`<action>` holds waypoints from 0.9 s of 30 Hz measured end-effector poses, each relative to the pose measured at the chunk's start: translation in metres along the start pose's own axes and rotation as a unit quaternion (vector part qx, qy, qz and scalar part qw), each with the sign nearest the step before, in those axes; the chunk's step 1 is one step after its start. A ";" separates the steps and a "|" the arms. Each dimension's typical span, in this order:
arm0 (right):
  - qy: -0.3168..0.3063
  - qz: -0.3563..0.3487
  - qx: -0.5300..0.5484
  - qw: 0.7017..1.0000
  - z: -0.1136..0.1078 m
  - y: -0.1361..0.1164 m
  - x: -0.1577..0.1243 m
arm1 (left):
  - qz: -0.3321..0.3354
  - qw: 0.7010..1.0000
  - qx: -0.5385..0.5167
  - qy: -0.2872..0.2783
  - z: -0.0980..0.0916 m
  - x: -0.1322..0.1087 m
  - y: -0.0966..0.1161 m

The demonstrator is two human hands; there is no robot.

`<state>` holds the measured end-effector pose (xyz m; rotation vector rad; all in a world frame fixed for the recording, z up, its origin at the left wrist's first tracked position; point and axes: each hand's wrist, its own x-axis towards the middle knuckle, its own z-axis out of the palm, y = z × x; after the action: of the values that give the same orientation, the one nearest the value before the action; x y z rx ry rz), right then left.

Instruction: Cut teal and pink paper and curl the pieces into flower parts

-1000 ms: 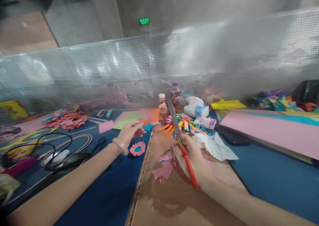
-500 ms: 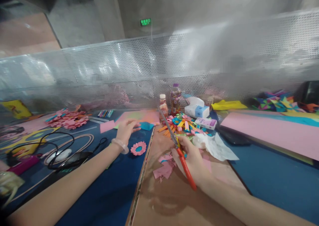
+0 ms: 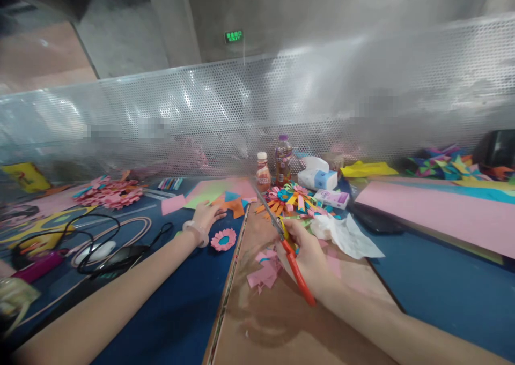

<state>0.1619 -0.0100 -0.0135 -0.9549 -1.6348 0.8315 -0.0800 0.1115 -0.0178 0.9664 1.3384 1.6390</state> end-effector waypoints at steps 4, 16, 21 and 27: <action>0.002 0.004 -0.013 1.000 0.000 0.002 -0.001 | 0.010 0.998 0.054 -0.017 0.001 0.000 -0.002; -0.002 0.009 -0.030 1.000 0.000 0.004 0.000 | 0.048 0.995 0.086 -0.016 -0.001 -0.005 0.007; -0.004 0.009 -0.029 1.000 0.001 0.005 -0.001 | 0.023 0.999 0.025 -0.024 0.000 -0.002 0.002; 0.003 0.014 -0.046 0.999 0.000 0.002 -0.001 | -0.003 1.000 -0.024 -0.019 0.004 -0.006 0.006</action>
<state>0.1623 -0.0106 -0.0155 -1.0466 -1.6698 0.7765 -0.0741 0.1070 -0.0119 0.9592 1.2700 1.6338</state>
